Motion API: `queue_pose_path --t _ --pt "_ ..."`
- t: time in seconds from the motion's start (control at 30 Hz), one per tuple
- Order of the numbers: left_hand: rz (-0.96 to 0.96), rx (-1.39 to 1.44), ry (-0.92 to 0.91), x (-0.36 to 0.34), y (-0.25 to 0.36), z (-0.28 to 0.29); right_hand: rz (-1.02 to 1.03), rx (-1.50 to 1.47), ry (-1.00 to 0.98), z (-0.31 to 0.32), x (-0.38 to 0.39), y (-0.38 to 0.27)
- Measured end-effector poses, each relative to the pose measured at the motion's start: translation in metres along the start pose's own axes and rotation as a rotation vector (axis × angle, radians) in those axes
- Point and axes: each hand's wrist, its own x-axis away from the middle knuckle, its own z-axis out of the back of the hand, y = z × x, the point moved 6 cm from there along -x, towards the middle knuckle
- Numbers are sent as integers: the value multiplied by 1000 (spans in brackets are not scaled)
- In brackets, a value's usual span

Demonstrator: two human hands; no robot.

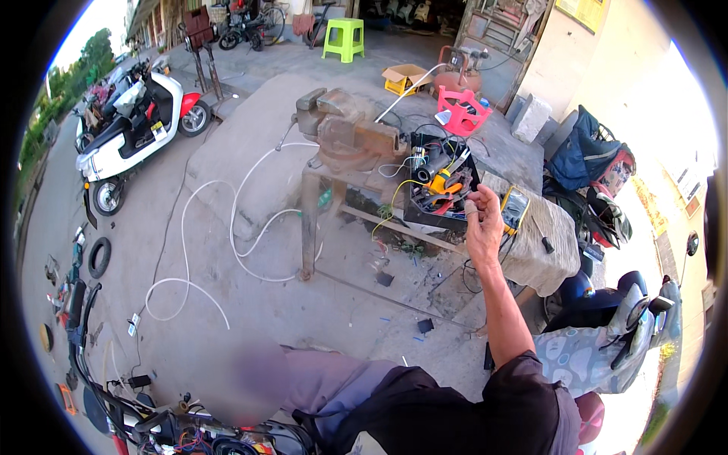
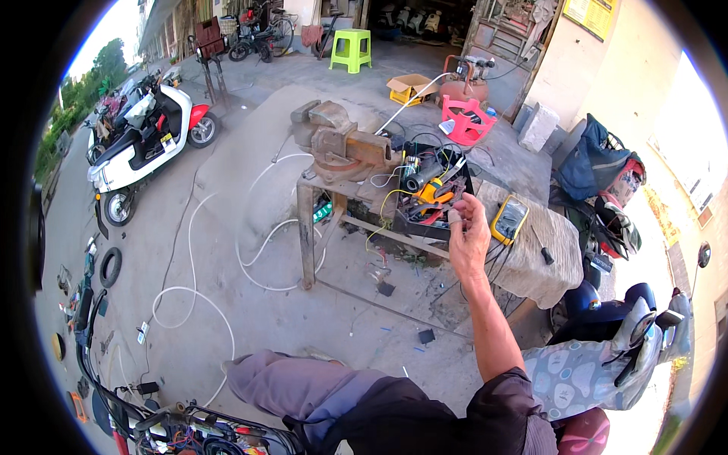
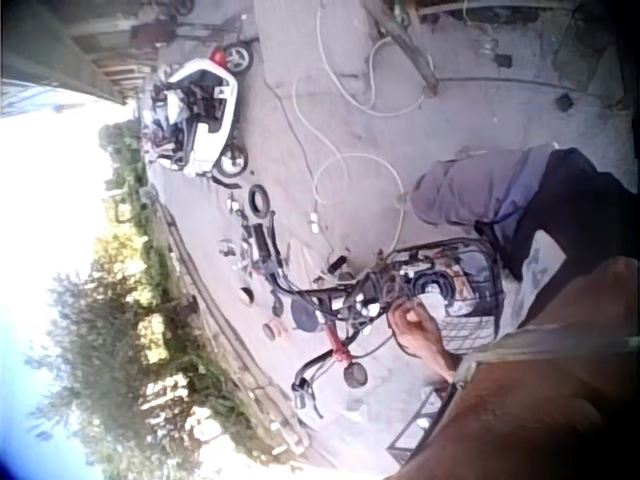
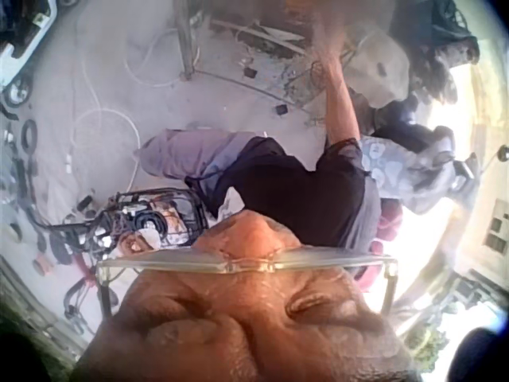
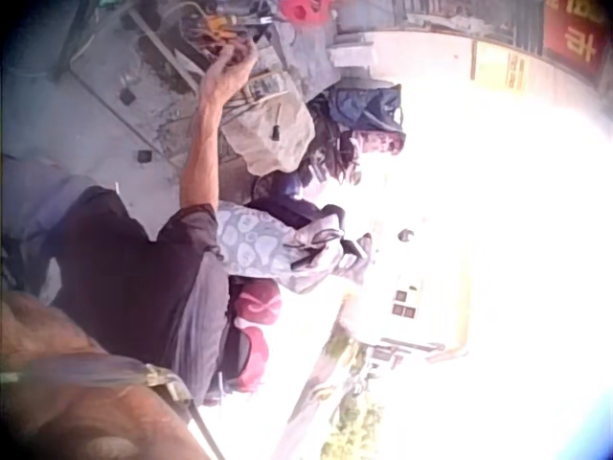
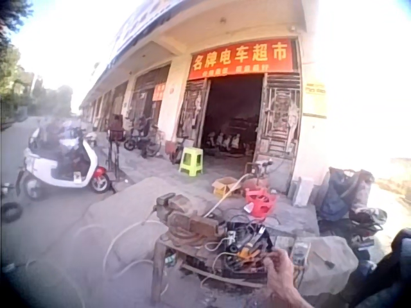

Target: The person repairs an electric bike headlight by connecting wires, testing the light, and securing the cover. They use pliers to strip wires and a screwdriver to tighten screws on the headlight cover.

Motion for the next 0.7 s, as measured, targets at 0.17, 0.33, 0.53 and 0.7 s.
queue_pose_path --t 0.17,0.33,0.53,0.7 --pt "-1018 155 214 -26 -11 -8 -97 510 -125 11 -64 46" --pt "-722 123 147 -29 12 -3 -75 734 -242 -3 -90 87" --pt "49 195 3 3 19 3 -208 848 -313 -25 -90 78" --pt "156 261 -17 10 -18 -7 -254 788 -297 -7 -106 120"
